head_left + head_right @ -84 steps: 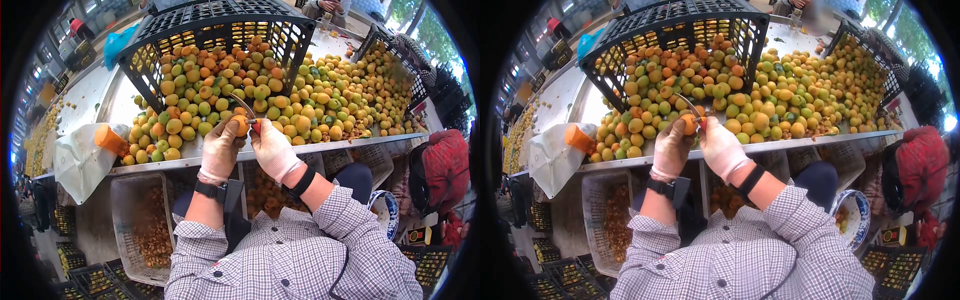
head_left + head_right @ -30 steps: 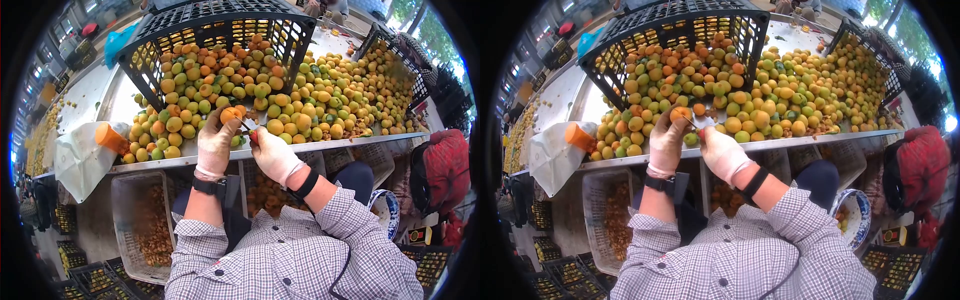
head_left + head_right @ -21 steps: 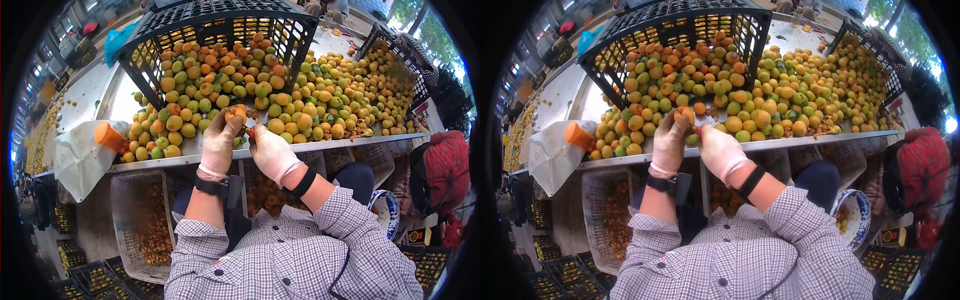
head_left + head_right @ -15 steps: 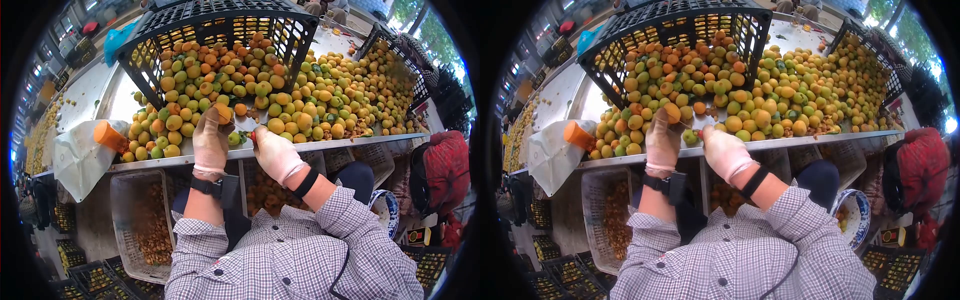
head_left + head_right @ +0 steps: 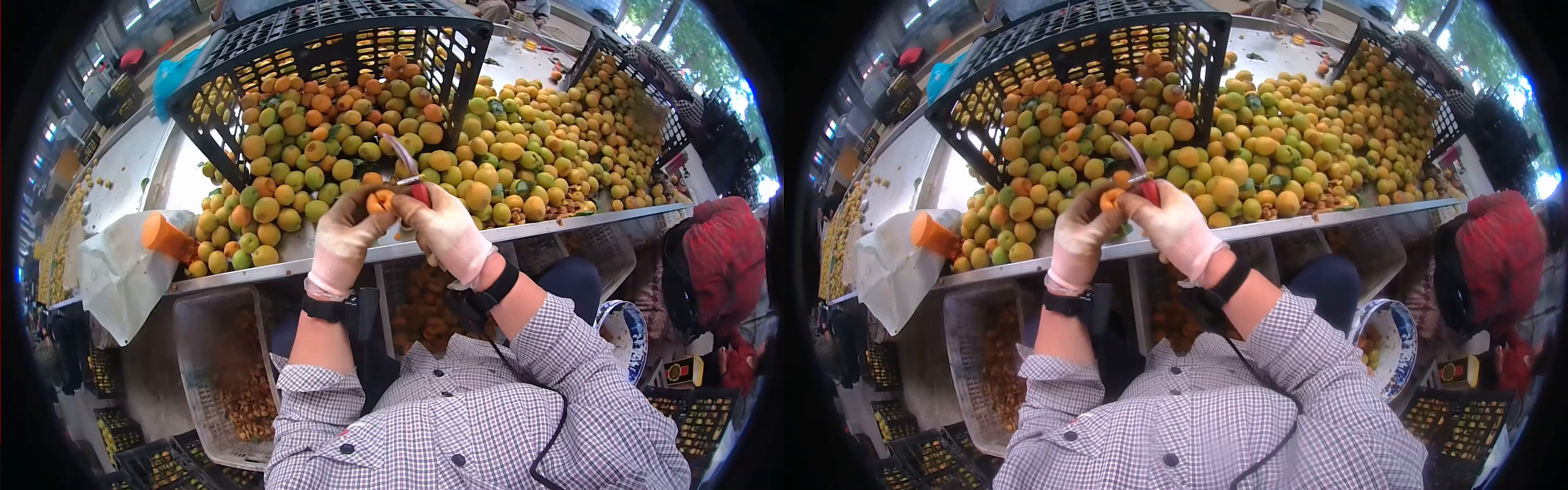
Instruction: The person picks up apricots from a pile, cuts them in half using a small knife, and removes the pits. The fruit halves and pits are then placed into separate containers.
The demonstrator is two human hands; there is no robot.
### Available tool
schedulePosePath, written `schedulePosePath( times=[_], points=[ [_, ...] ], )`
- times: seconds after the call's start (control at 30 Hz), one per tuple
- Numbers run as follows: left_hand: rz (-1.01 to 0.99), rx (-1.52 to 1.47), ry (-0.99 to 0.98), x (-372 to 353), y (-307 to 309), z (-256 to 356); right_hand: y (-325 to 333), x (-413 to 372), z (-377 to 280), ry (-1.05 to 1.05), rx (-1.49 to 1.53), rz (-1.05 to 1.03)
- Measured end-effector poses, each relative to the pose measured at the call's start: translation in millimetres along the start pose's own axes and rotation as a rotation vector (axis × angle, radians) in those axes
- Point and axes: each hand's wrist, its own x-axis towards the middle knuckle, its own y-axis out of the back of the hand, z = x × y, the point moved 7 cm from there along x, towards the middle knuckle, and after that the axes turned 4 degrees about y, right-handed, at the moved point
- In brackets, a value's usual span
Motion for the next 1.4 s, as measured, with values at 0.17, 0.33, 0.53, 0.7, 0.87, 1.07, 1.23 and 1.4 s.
schedulePosePath(
  times=[0.17, 0.33, 0.53, 0.7, 0.87, 1.07, 1.23, 1.4],
  points=[
    [-0.125, 0.015, 0.063, -3, -9, -2, 3, 6, 8, 0.083, 0.090, -0.023],
    [-0.172, -0.211, 0.040, 0, -7, -9, 1, 13, 32, -0.059, 0.680, -0.199],
    [-0.342, -0.571, 0.010, 3, -16, -8, -6, 6, 27, -0.158, 1.088, -0.319],
    [-0.233, -0.592, -0.030, 8, -13, -11, -11, 11, 30, -0.122, 1.145, -0.367],
    [-0.190, -0.618, -0.038, 14, -4, -22, -12, 14, 35, -0.121, 1.160, -0.366],
    [0.052, -0.675, 0.012, 12, 13, -19, 3, 15, 17, -0.047, 0.956, -0.138],
    [-0.334, 0.199, 0.213, -8, -12, -10, 26, 3, 14, 0.105, 0.459, -0.173],
    [-0.406, 0.577, 0.265, -13, -18, -8, 42, 1, 29, 0.019, -0.026, -0.083]
  ],
)
